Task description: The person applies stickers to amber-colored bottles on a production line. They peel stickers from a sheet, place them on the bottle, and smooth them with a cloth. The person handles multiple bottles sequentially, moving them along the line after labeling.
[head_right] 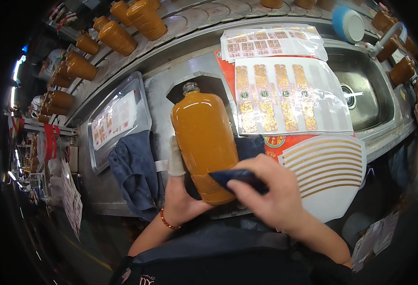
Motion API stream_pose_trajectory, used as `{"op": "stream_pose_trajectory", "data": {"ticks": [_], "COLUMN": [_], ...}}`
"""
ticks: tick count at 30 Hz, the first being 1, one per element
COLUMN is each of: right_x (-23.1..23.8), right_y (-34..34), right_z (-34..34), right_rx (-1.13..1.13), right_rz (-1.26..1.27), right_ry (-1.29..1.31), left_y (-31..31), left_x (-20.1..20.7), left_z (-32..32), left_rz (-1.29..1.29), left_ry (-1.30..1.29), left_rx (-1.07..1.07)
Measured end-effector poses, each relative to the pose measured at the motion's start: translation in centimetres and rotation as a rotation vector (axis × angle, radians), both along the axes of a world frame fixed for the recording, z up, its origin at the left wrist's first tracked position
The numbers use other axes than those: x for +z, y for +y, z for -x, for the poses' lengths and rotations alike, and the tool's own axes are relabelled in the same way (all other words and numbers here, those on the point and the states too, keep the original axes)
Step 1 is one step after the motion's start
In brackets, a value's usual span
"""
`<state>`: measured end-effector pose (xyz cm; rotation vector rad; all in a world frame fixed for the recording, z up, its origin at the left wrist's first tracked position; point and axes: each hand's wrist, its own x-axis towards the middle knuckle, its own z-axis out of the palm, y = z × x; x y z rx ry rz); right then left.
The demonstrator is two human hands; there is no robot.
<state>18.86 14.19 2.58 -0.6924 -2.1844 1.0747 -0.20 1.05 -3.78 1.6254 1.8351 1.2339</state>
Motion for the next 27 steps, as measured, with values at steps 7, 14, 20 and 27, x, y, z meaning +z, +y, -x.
{"op": "stream_pose_trajectory", "data": {"ticks": [7,14,20,27], "right_x": [2.4,3.5,2.1,1.9], "right_y": [0.9,1.8,3.4,4.0], "right_z": [0.5,0.3,0.2,-0.2], "right_rx": [0.262,0.235,0.112,0.148], "right_rz": [-0.151,-0.471,-0.563,-0.383], "right_ry": [-0.073,-0.111,-0.146,-0.119], "left_y": [-0.1,0.2,0.1,0.0], "left_x": [0.3,2.5,2.6,2.1], "left_z": [-0.3,-0.8,-0.8,-0.5], "left_rz": [0.023,-0.004,-0.030,-0.013], "left_ry": [-0.042,0.098,0.050,0.010], "left_rx": [0.026,0.076,0.076,0.066]}}
